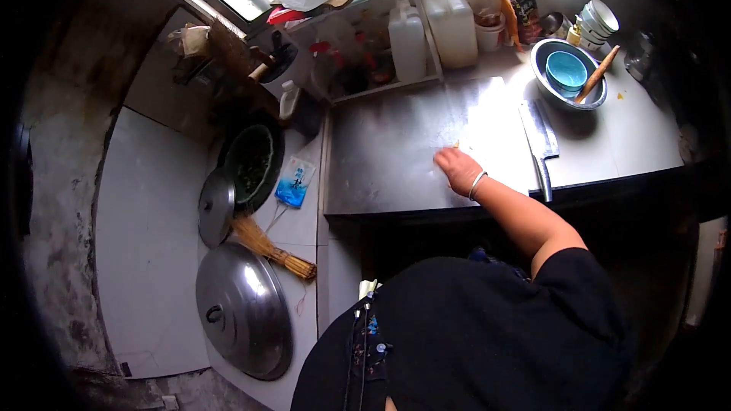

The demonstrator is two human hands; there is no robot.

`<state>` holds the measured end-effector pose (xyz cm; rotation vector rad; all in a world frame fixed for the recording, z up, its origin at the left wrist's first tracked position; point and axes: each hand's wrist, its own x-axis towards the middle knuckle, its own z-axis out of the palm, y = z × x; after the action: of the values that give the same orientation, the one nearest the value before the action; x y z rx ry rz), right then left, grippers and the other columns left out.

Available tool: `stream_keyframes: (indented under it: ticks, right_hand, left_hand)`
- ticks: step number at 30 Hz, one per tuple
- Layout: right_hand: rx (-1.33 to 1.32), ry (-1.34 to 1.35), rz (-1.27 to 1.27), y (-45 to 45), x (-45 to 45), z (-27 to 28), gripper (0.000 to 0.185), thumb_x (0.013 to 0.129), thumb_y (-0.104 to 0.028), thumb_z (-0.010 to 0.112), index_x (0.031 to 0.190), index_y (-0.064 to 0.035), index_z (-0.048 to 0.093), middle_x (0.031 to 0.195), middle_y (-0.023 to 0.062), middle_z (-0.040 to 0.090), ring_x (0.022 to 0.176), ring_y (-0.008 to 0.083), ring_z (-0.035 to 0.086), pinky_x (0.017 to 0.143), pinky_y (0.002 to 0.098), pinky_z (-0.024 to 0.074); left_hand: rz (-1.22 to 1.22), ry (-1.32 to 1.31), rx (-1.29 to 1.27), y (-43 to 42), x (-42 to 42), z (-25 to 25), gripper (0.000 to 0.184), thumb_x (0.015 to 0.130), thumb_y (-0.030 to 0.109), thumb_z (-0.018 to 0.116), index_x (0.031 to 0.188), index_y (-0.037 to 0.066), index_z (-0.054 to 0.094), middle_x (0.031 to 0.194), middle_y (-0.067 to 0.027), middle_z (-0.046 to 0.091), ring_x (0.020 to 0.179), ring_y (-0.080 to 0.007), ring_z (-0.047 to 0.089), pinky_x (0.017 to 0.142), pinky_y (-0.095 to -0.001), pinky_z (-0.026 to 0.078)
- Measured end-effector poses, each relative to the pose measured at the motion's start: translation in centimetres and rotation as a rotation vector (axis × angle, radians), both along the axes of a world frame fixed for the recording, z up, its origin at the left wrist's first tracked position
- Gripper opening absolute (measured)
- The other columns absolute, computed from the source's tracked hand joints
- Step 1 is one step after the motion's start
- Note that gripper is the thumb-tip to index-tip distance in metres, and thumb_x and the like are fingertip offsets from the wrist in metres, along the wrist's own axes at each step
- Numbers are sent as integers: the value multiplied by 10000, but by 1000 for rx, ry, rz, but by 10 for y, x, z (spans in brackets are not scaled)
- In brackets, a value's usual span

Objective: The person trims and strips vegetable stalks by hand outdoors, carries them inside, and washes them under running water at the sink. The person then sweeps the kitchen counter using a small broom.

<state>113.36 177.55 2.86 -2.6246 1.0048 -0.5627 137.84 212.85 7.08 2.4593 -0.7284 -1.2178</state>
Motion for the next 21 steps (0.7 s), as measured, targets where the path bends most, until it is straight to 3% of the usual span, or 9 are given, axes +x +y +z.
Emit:
stream_keyframes:
  ticks: [1, 2, 4, 8, 11, 12, 18, 20, 21]
  right_hand:
    - [-226, 51, 145, 1, -3, -6, 343, 704, 33, 458, 1039, -39, 485, 1153, 167, 477, 1073, 334, 459, 903, 352, 399]
    - [-230, 45, 151, -2, 2, -3, 343, 704, 33, 458, 1039, -39, 485, 1153, 167, 477, 1073, 334, 459, 903, 352, 399]
    - [11, -145, -114, -8, 4, 4, 350, 708, 46, 453, 1043, -47, 495, 1122, 145, 508, 1077, 309, 470, 885, 343, 418]
    - [-188, -505, -300, -20, 10, 32, 365, 703, 78, 414, 1033, -53, 497, 1082, 149, 537, 1033, 306, 499, 880, 345, 418]
    - [-111, -379, -304, -17, 15, 11, 346, 710, 71, 406, 1016, -59, 500, 1072, 153, 538, 1021, 305, 502, 878, 350, 412]
    - [227, -14, -359, -15, 17, 4, 337, 721, 63, 399, 1012, -72, 503, 1066, 152, 538, 1007, 306, 501, 862, 355, 414]
    - [278, -312, -393, 5, 35, 11, 288, 721, 37, 417, 971, -58, 524, 951, 147, 585, 893, 299, 557, 797, 356, 445]
    - [716, -485, -246, 10, 55, -20, 236, 719, 30, 434, 913, -42, 547, 859, 139, 612, 777, 273, 595, 716, 345, 474]
    - [1060, -464, -218, 26, 65, -2, 205, 727, 17, 454, 891, -42, 561, 823, 125, 622, 713, 228, 605, 647, 330, 483]
  left_hand:
    - [0, -2, -4, 0, 0, -1, 353, 711, 260, 611, 948, 2, 574, 849, -209, 612, 853, -326, 596, 725, -361, 449]
    - [2, -7, -5, 0, 1, 0, 351, 711, 259, 611, 947, 1, 575, 849, -209, 612, 853, -326, 596, 725, -361, 449]
    - [11, -2, -2, 1, 2, 0, 349, 711, 257, 612, 945, 1, 575, 848, -210, 611, 852, -327, 596, 724, -362, 450]
    - [9, -7, -4, 2, 2, -1, 344, 711, 253, 612, 941, 0, 576, 847, -211, 611, 851, -329, 596, 721, -363, 451]
    - [11, -16, -13, 1, 4, -2, 341, 711, 251, 612, 938, -1, 576, 847, -212, 611, 850, -331, 596, 720, -364, 451]
    - [9, -21, -20, -1, 4, -2, 340, 711, 250, 612, 937, -2, 577, 847, -212, 611, 850, -332, 596, 719, -364, 452]
    - [43, -136, -142, 6, 19, -35, 331, 705, 236, 617, 928, -5, 577, 843, -218, 609, 845, -346, 595, 708, -371, 457]
    - [65, -197, -191, -1, 22, -31, 328, 700, 232, 630, 923, -2, 576, 833, -215, 608, 835, -354, 592, 703, -381, 459]
    - [58, -253, -237, -10, 25, -27, 326, 694, 228, 644, 918, 2, 575, 824, -212, 607, 826, -362, 588, 699, -390, 462]
